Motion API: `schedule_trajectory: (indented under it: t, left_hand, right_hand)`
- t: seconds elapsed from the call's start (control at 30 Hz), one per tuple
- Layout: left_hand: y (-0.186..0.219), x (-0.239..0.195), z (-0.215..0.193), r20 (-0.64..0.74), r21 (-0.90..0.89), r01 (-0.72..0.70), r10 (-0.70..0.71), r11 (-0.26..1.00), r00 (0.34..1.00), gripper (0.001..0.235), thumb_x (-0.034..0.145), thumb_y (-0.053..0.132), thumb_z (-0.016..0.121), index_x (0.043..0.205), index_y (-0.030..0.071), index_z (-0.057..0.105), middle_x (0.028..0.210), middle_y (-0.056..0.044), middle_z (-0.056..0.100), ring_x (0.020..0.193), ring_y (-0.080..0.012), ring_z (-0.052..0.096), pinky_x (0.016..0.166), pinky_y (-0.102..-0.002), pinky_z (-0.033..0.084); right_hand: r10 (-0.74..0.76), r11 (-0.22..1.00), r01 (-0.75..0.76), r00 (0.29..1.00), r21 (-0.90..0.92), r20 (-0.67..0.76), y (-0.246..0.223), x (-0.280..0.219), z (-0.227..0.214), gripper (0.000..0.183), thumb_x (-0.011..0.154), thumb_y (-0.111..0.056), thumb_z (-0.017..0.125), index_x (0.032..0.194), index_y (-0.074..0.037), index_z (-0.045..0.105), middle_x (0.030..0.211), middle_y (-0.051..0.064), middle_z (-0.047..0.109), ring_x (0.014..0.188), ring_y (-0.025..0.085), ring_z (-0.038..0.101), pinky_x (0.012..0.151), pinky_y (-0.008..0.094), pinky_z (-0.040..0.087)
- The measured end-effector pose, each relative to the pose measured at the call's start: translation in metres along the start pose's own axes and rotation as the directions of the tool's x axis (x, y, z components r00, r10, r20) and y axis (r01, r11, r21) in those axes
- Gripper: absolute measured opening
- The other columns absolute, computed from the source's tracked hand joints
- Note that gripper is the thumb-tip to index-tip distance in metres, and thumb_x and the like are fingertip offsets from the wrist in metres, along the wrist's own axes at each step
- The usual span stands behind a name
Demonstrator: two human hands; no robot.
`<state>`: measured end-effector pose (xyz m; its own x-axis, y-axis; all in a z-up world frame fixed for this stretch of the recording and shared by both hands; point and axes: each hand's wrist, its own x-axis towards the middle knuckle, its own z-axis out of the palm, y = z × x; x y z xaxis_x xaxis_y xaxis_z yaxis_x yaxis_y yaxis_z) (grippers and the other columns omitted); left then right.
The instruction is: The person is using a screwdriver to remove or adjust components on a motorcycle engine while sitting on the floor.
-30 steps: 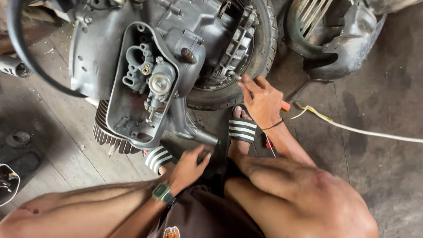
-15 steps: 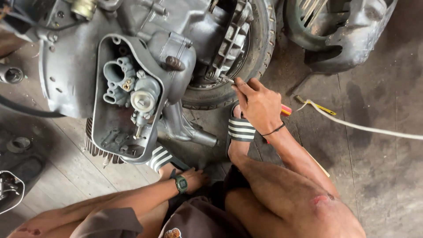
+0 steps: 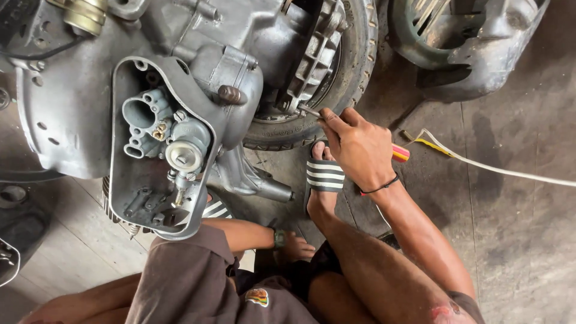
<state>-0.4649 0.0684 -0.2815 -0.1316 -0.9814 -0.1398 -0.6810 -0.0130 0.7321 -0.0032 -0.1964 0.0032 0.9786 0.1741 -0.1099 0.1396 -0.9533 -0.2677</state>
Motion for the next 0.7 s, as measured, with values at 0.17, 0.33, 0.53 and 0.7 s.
schedule_trajectory:
  t: [0.17, 0.33, 0.53, 0.7]
  left_hand:
    - [-0.003, 0.019, -0.039, 0.132, -0.068, -0.001, 0.010, 0.998, 0.991, 0.047, 0.097, 0.041, 0.038, 0.143, 0.045, 0.027, 0.154, 0.016, 0.032, 0.136, -0.0102, 0.047, 0.089, -0.056, 0.051]
    - [-0.020, 0.034, -0.089, 0.256, -0.139, 0.003, 0.033, 0.990, 0.966, 0.034, 0.095, 0.046, 0.050, 0.127, 0.046, 0.038, 0.139, 0.019, 0.041, 0.132, -0.0099, 0.046, 0.093, -0.061, 0.052]
    - [-0.051, 0.014, -0.120, 0.243, -0.283, 0.033, 0.038, 0.959, 0.969, 0.062, 0.083, 0.073, 0.054, 0.134, 0.039, 0.044, 0.139, 0.014, 0.050, 0.140, -0.0119, 0.042, 0.092, -0.048, 0.056]
    - [-0.037, -0.025, -0.138, -0.223, -0.395, 0.004, -0.101, 0.919, 0.970, 0.057, 0.092, 0.050, 0.059, 0.138, 0.019, 0.047, 0.137, -0.004, 0.050, 0.138, -0.0259, 0.044, 0.107, -0.042, 0.046]
  right_hand:
    - [0.024, 1.000, -0.024, 1.000, 0.019, -0.005, -0.002, -0.001, 0.003, 0.024, 0.102, -0.042, 0.060, 0.119, -0.039, 0.077, 0.078, -0.004, 0.060, 0.058, 0.028, 0.068, 0.051, 0.038, 0.056]
    - [0.026, 1.000, -0.026, 0.999, 0.014, -0.023, -0.001, -0.003, 0.005, 0.024, 0.101, -0.042, 0.063, 0.119, -0.037, 0.078, 0.076, -0.003, 0.057, 0.057, 0.027, 0.066, 0.050, 0.036, 0.055]
    - [-0.007, 0.998, 0.012, 0.998, 0.067, -0.070, 0.004, -0.002, 0.009, 0.022, 0.101, -0.038, 0.066, 0.117, -0.033, 0.079, 0.074, -0.002, 0.056, 0.056, 0.028, 0.066, 0.049, 0.038, 0.055]
    - [-0.014, 1.000, 0.016, 0.993, 0.018, -0.116, -0.002, 0.003, 0.009, 0.021, 0.102, -0.041, 0.063, 0.117, -0.037, 0.078, 0.074, -0.004, 0.053, 0.055, 0.025, 0.065, 0.049, 0.035, 0.055]
